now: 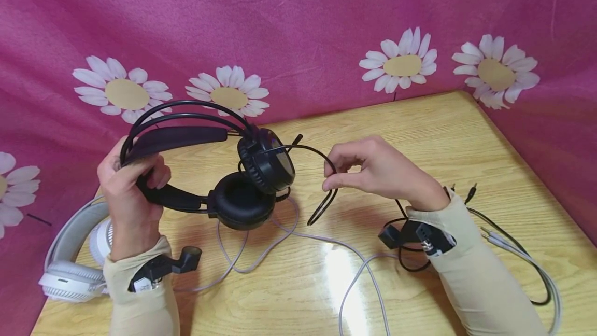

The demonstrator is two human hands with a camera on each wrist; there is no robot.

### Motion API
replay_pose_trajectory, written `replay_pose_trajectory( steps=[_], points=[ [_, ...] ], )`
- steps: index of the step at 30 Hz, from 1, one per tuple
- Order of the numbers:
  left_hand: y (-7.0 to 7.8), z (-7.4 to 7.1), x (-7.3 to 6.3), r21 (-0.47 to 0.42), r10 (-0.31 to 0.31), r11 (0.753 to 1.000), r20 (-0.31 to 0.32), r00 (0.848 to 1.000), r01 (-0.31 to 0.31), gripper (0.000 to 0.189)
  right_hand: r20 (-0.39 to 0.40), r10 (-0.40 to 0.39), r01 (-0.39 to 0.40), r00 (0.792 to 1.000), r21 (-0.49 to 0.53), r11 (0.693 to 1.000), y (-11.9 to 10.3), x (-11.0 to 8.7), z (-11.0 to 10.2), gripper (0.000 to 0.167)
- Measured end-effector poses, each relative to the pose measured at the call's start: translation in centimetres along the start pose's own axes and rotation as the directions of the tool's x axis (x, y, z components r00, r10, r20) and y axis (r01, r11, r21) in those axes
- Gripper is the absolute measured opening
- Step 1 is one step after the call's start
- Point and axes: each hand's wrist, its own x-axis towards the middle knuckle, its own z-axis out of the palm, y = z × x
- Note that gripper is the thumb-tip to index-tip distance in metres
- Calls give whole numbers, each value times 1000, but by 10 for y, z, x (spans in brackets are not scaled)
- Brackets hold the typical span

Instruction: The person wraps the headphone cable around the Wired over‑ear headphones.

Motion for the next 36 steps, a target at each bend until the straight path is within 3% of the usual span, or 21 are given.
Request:
replay_pose_trajectory(
  steps=[3,8,11,14,17,18,20,21,23,26,29,32,34,36],
  points=[
    [-1,0,0,-29,-13,999,9,1000,14,18,-25,-29,32,999,135,990,0,0,-2,28],
    [-2,0,0,-14,-9,1000,24,1000,10,18,-110,-24,53,994,269,962,-2,-3,-8,27],
    [-1,2,-1,-1,-8,1000,30,1000,8,19,-174,-5,70,985,373,925,-1,-4,-9,24],
    [-1,3,-2,22,-12,1000,39,999,11,21,-225,15,111,974,533,839,1,-6,-11,26],
    [-2,4,-2,11,-27,1000,40,999,27,21,-254,-3,189,967,712,676,7,-8,-13,27],
    [-3,4,-2,21,-27,999,45,999,26,22,-264,3,201,964,743,638,8,-8,-15,28],
    [-4,3,-2,30,-29,999,57,998,27,23,-292,22,224,956,779,586,10,-9,-18,30],
    [-4,3,-2,19,-34,999,62,997,33,23,-313,37,235,949,781,579,10,-9,-19,31],
    [-5,3,-2,15,-42,999,82,996,41,23,-363,96,235,927,759,607,9,-9,-22,32],
    [-5,3,-3,-8,-65,998,113,991,67,23,-441,163,210,883,679,703,5,-10,-26,25],
    [-4,4,-5,-3,-81,997,145,986,82,22,-523,198,120,829,512,851,0,-12,-27,16],
    [-2,4,-6,32,-81,997,174,981,77,25,-577,139,20,805,260,965,-1,-10,-26,12],
    [-1,5,-8,45,-82,996,196,977,74,26,-584,52,-36,810,39,999,1,-9,-26,9],
    [1,5,-10,51,-85,996,222,971,75,29,-566,-25,-54,824,-123,991,4,-7,-25,8]
  ],
)
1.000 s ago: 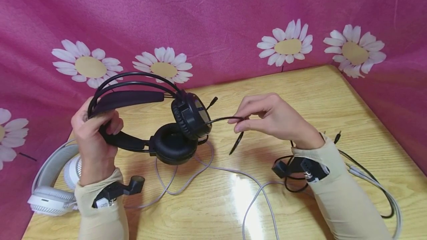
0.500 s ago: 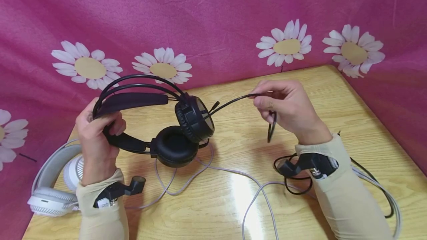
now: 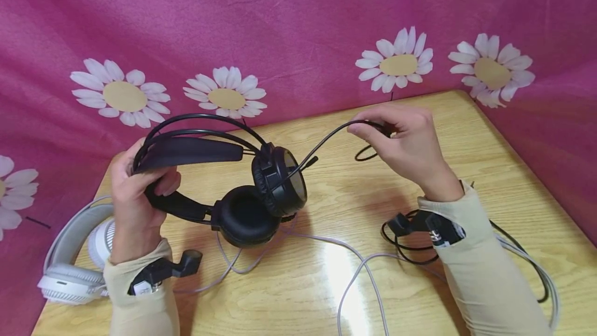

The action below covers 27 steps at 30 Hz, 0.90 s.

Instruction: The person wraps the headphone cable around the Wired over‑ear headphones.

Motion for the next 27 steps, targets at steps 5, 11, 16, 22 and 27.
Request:
replay_pose_trajectory(
  steps=[5,11,16,22,27],
  points=[
    [1,3,-3,-5,-22,1000,85,996,22,28,39,39,-38,998,-6,999,1,0,6,7],
    [-4,6,-2,61,-38,998,136,990,30,25,90,228,-245,970,396,885,0,-3,-1,17],
    [-7,7,0,109,-57,993,145,988,41,25,174,205,-256,963,831,494,5,0,-10,31],
    [-9,7,0,145,-88,987,118,989,71,25,137,228,-187,964,958,215,9,4,-21,38],
    [-8,7,-2,249,-134,964,140,981,96,26,163,231,-223,959,938,266,10,4,-28,37]
  ],
)
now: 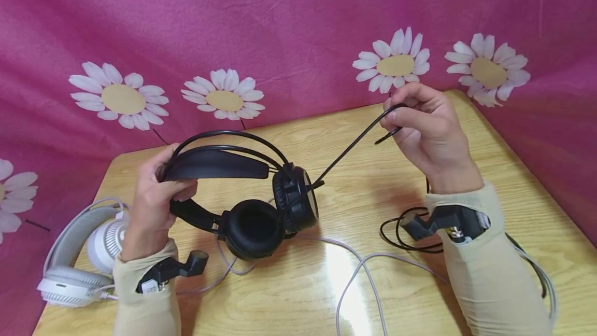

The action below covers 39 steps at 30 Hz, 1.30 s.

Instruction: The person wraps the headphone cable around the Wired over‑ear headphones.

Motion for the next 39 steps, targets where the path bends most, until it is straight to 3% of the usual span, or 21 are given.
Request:
replay_pose_trajectory(
  steps=[3,6,10,17,20,22,27,28,29,30,31,33,37,39],
  points=[
    [0,-1,-1,129,-7,992,68,998,-2,15,34,54,-48,998,-171,984,-1,-2,0,38],
    [-2,-3,-1,255,-5,967,136,991,-30,8,40,122,-100,992,-347,933,2,-3,2,41],
    [-4,-2,0,338,-26,941,153,988,-28,10,-11,152,-143,988,-408,902,7,-3,5,40],
    [-5,-1,1,349,-28,937,127,992,-18,10,-149,80,-137,986,-432,891,13,-3,9,36],
    [-5,-1,1,350,-25,937,125,992,-20,10,-202,91,-182,975,-492,852,14,-1,12,28],
    [-5,-1,1,350,-23,936,126,992,-22,10,-254,123,-252,959,-573,780,13,0,13,21],
    [-5,-2,1,360,-28,933,124,992,-19,11,-402,229,-462,886,-732,501,10,2,14,10],
    [-5,-2,1,364,-31,931,122,992,-16,11,-419,243,-484,875,-746,457,10,3,14,9],
    [-5,-2,1,366,-34,931,120,992,-12,10,-429,253,-498,867,-754,428,10,3,13,8],
    [-5,-2,1,367,-39,930,116,992,-6,10,-430,259,-501,865,-757,419,11,3,13,7],
    [-5,-2,1,368,-44,930,111,993,0,10,-427,260,-499,866,-759,417,11,3,12,7],
    [-5,-2,1,366,-53,930,101,993,13,10,-404,258,-479,878,-751,453,13,3,10,6],
    [-5,-2,2,367,-64,930,85,994,29,10,-327,247,-407,912,-661,630,15,3,7,7],
    [-5,-1,2,366,-71,930,78,994,38,9,-313,239,-388,919,-615,686,15,2,6,10]
  ],
)
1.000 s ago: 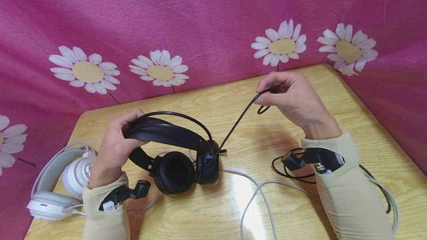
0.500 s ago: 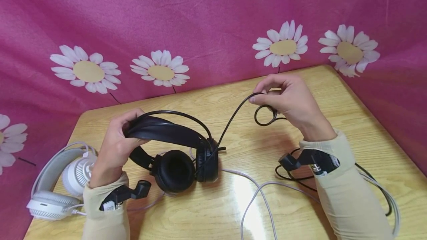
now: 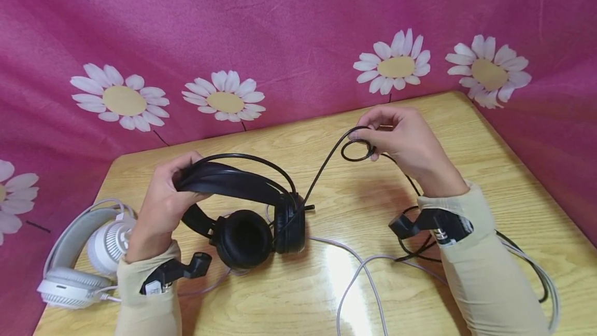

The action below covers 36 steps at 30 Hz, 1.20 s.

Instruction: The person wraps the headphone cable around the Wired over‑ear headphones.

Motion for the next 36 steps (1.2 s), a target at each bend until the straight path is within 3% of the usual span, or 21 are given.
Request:
replay_pose_trajectory(
  steps=[6,10,14,19,21,24,27,31,36],
  points=[
    [-1,1,1,-32,-11,999,-19,1000,10,5,7,22,-22,1000,-14,1000,-1,-4,-2,12],
    [-1,2,1,-85,11,996,-27,1000,-13,3,86,-69,66,994,36,997,2,-6,-5,19],
    [1,2,0,-158,19,987,-20,1000,-22,13,159,-189,171,969,119,978,6,-5,-7,26],
    [2,3,-2,-237,53,970,-22,998,-56,17,203,-268,235,942,170,957,3,-6,-5,25],
    [2,3,-2,-274,92,957,-20,996,-94,19,217,-291,247,932,210,946,3,-7,-4,23],
    [1,3,-1,-350,156,925,-2,988,-147,24,249,-340,278,907,254,926,2,-7,-1,23],
    [0,2,-1,-465,222,867,39,974,-179,30,255,-397,308,882,327,893,4,-4,2,21],
    [-1,3,0,-616,297,766,87,951,-183,39,170,-430,367,887,309,878,6,-2,8,17],
    [-2,4,0,-717,341,675,90,936,-177,49,133,-460,423,878,236,875,9,-3,12,15]
  ],
)
